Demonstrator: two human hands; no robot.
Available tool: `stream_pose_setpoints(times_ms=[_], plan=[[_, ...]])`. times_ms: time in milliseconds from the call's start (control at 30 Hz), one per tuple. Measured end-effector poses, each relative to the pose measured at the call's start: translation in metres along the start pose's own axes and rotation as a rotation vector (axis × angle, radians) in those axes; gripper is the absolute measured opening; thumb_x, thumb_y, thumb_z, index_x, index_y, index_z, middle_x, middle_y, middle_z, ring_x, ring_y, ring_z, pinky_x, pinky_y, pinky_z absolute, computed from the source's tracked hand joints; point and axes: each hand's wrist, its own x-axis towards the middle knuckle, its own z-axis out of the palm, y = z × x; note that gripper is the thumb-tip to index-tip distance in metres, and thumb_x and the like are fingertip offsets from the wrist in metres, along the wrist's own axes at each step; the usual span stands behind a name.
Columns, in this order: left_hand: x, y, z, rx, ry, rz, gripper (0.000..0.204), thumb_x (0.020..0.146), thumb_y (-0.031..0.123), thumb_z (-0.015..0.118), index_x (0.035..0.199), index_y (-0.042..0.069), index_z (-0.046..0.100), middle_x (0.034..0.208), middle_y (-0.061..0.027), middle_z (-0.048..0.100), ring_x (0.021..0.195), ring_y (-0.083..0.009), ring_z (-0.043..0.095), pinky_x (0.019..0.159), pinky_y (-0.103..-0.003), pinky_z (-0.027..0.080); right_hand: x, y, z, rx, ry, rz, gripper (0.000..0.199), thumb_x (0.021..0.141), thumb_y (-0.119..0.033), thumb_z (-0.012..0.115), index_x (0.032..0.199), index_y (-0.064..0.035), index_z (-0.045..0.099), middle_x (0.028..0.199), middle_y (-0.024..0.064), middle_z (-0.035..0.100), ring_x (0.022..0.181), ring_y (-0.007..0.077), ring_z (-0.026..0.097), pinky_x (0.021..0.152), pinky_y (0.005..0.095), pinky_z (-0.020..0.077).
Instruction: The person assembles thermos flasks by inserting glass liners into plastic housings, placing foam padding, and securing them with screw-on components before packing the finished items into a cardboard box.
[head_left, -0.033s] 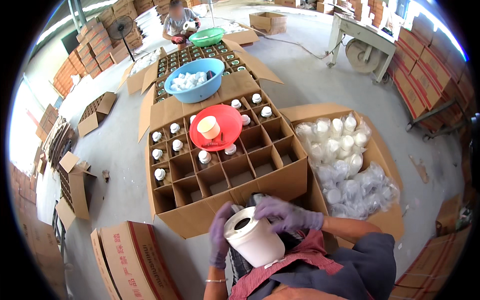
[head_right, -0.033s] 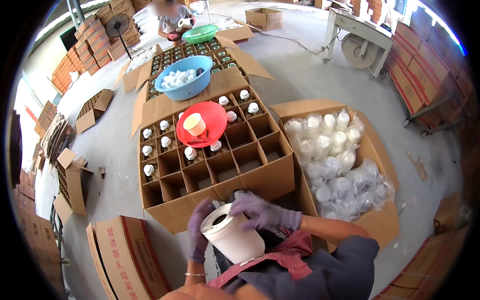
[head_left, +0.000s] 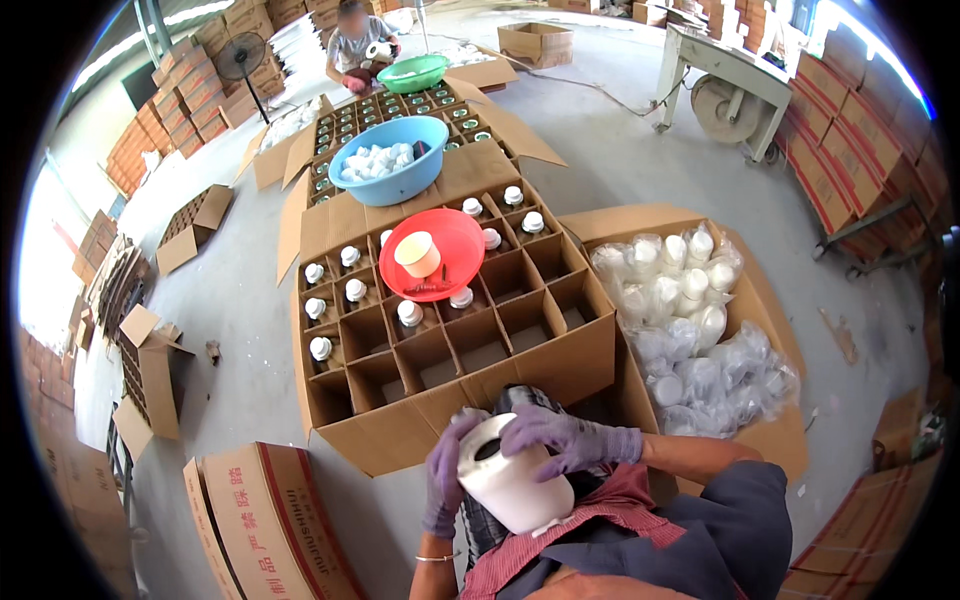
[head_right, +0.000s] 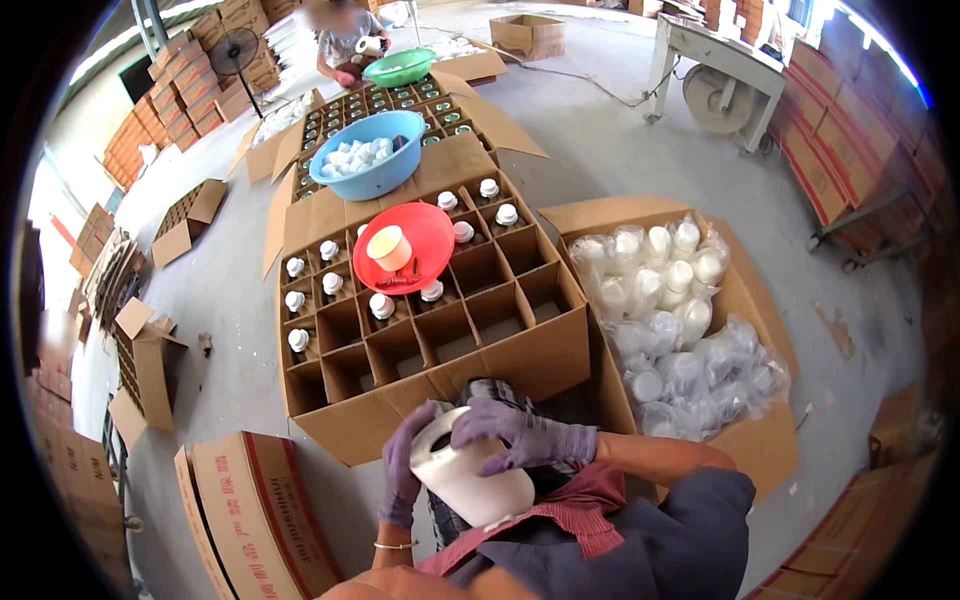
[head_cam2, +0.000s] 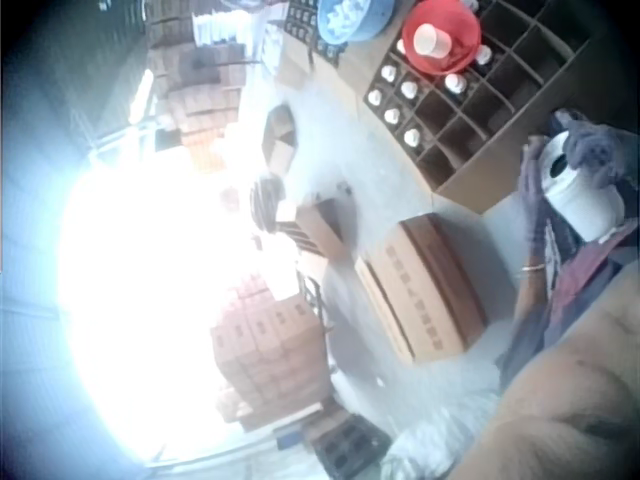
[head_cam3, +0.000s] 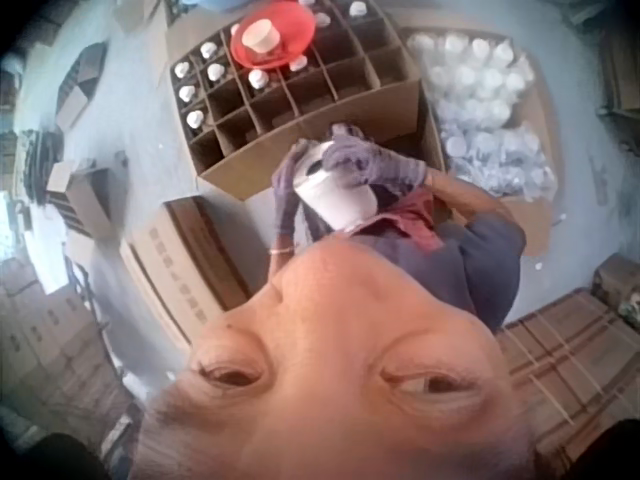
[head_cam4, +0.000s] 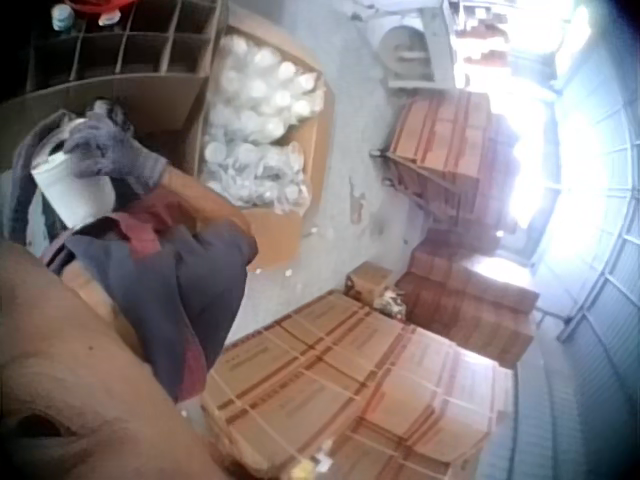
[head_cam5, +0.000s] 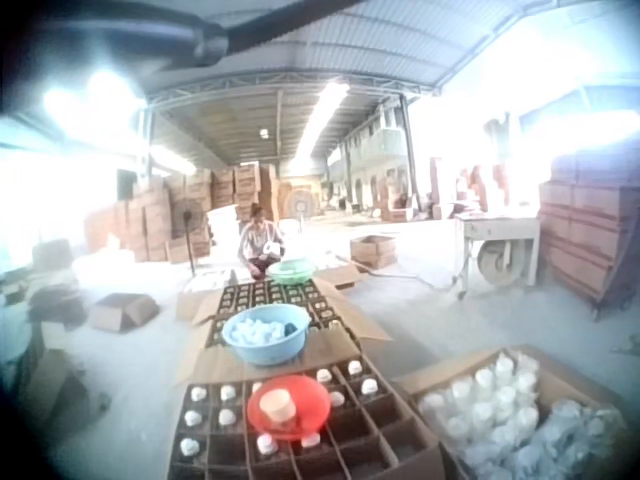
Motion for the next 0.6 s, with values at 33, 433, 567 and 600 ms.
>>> stream_pose_setpoints(times_ms=[33, 433, 567, 600], plan=[[-0.006, 0.004, -0.009, 0.144, -0.117, 0.054, 0.040, 0.101, 0.025, 0.043, 0.112, -0.006, 0.065, 0.115, -0.0177, 0.066, 0.110, -0.0255, 0.061, 0.107, -0.040, 0.041, -0.002, 0.011, -0.012, -0.073, -0.017, 0.022, 0.034, 0.083, -0.028, 0.075, 0.109, -0.0084, 0.069, 0.112, 0.0094, 0.062, 0.108, 0.0254, 0.056, 0.096, 0.0376, 0.0424], [-0.029, -0.029, -0.043, -0.294, -0.021, 0.019, 0.043, 0.101, 0.028, 0.039, 0.125, -0.002, 0.057, 0.121, -0.0164, 0.063, 0.117, -0.0265, 0.057, 0.108, -0.040, 0.039, -0.003, 0.011, -0.027, -0.175, -0.014, 0.157, 0.019, 0.083, -0.024, 0.073, 0.096, -0.0099, 0.073, 0.109, 0.0072, 0.066, 0.108, 0.0258, 0.058, 0.101, 0.0407, 0.0385], [-0.016, 0.004, -0.026, 0.213, -0.156, 0.126, 0.041, 0.098, 0.028, 0.043, 0.120, -0.002, 0.061, 0.115, -0.0124, 0.063, 0.111, -0.0259, 0.056, 0.104, -0.034, 0.039, 0.019, 0.007, -0.016, -0.120, -0.174, 0.106, 0.029, 0.083, -0.024, 0.073, 0.107, -0.0071, 0.069, 0.114, 0.0111, 0.064, 0.111, 0.0254, 0.056, 0.097, 0.0373, 0.0437], [-0.031, -0.003, -0.046, -0.091, -0.084, 0.106, 0.041, 0.096, 0.028, 0.045, 0.119, -0.002, 0.061, 0.113, -0.0114, 0.064, 0.109, -0.0257, 0.056, 0.103, -0.034, 0.039, 0.002, 0.029, -0.037, -0.231, -0.131, 0.269, 0.033, 0.083, -0.025, 0.073, 0.110, -0.0066, 0.068, 0.115, 0.0117, 0.063, 0.112, 0.0259, 0.056, 0.098, 0.0376, 0.0435]])
